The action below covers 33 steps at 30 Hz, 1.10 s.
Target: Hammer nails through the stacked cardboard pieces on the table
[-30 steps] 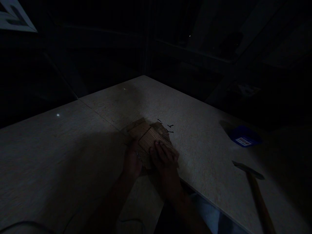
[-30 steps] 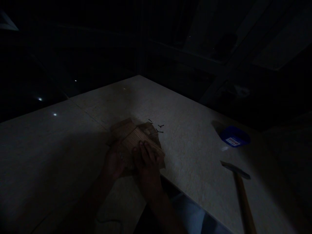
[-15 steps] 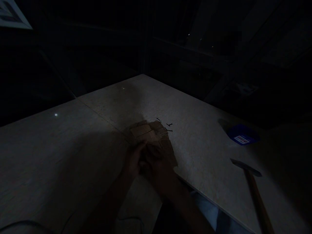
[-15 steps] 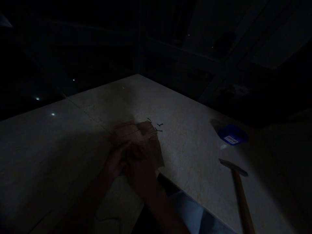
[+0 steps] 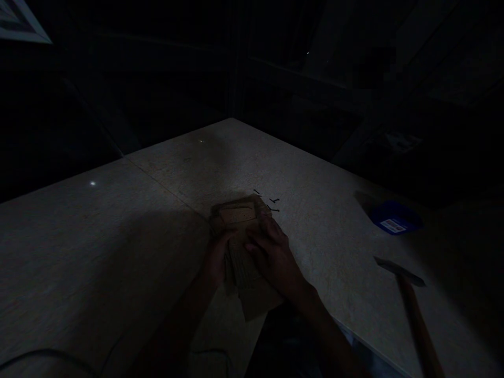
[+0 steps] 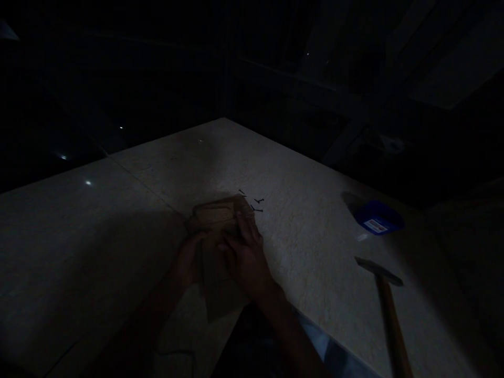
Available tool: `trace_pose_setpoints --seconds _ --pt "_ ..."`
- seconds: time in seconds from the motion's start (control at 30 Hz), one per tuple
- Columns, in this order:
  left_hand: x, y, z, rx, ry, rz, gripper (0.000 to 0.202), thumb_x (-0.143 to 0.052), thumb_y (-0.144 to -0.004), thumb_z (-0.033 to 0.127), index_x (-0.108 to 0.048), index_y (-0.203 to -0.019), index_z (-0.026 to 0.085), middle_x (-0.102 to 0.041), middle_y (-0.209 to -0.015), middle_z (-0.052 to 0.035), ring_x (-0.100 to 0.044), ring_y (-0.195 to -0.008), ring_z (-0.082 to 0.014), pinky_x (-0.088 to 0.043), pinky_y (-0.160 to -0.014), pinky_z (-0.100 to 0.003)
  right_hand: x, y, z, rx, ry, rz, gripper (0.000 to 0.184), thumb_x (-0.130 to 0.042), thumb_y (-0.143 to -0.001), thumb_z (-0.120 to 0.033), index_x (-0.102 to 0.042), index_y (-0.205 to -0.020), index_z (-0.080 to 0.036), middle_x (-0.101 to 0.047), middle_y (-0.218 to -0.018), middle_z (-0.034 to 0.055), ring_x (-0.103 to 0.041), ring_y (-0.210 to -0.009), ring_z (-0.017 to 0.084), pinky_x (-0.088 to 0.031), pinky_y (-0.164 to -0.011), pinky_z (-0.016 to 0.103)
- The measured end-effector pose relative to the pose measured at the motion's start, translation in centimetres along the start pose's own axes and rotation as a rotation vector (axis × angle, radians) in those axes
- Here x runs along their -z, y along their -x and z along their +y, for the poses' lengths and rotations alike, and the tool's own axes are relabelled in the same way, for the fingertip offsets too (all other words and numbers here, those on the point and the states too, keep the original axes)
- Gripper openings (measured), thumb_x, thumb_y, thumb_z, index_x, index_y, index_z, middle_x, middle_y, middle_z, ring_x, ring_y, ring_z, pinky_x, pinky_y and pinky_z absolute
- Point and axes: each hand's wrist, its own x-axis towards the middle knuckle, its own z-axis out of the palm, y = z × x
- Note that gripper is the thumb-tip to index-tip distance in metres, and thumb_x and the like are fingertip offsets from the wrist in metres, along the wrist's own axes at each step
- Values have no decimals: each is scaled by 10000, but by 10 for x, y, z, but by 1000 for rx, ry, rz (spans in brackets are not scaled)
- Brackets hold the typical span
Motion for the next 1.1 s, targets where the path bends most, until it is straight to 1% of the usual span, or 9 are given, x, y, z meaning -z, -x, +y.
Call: trace_pose_setpoints --seconds 0.17,0.27,0.43,0.57,0.67,0.8,0.87,0.97,1.1 --pt "-4 2 -3 -108 -20 -6 555 -843 -509 260 -693 -1033 159 -767 -837 -65 -743 -809 -300 -563 -711 -383 -13 0 17 -242 -485 173 255 -590 -939 -385 -671 -1116 -221 -677 -1244 120 -614 -1200 265 -468 -1050 460" --pt "-2 3 -1 -156 -43 -48 605 -867 -548 316 -689 -1103 155 -775 -875 -92 -744 -865 -328 -571 -721 -407 -15 -8 18 -406 -677 227 402 -693 -857 -436 -573 -1178 -227 -707 -1171 96 -672 -1074 239 -533 -940 401" --pt "8 -4 13 -314 -108 -64 537 -912 -544 337 -733 -1010 140 -780 -923 -104 -741 -910 -323 -584 -743 -377 -5 -30 12 -452 -647 -11 457 -748 -774 -491 -663 -1119 -203 -710 -1193 115 -668 -1096 285 -551 -889 419" --pt "21 -6 36 -236 -193 -21 519 -936 -497 315 -742 -940 125 -779 -895 -120 -746 -839 -317 -594 -693 -373 -3 -37 6 -482 -608 -86 456 -805 -695 -488 -701 -1027 -194 -738 -1094 89 -682 -1046 292 -562 -846 416" --pt "34 -1 57 -191 -277 -39 460 -940 -453 246 -750 -860 146 -775 -842 -113 -737 -731 -300 -579 -579 -345 -13 -34 -7 -523 -761 -213 398 -821 -664 -471 -717 -950 -215 -751 -965 35 -711 -883 259 -584 -658 345" --pt "49 8 82 -356 -376 51 462 -944 -388 150 -760 -812 177 -765 -777 -77 -701 -632 -246 -534 -488 -273 -32 -31 -29 -623 -962 -383 466 -829 -652 -473 -704 -1035 -237 -740 -963 10 -679 -657 187 -483 -388 233" --pt "53 14 92 -413 -453 149 434 -938 -435 198 -761 -831 181 -757 -753 -57 -680 -597 -230 -514 -464 -261 -39 -33 -32 -596 -991 -359 416 -802 -690 -504 -697 -978 -222 -729 -928 9 -674 -663 173 -506 -421 228" --pt "53 24 104 -463 -532 326 329 -866 -601 309 -758 -885 182 -722 -681 -20 -610 -501 -187 -426 -397 -233 -41 -43 -18 -497 -896 -194 343 -677 -827 -531 -683 -959 -215 -730 -934 28 -706 -804 200 -598 -644 309" --pt "48 32 114 -612 -305 506 192 -781 -695 220 -740 -873 160 -667 -616 25 -533 -468 -130 -403 -436 -213 -33 -57 24 -242 -274 -31 393 -621 -902 -313 -632 -1264 -160 -682 -1280 156 -628 -1201 285 -463 -1065 482"
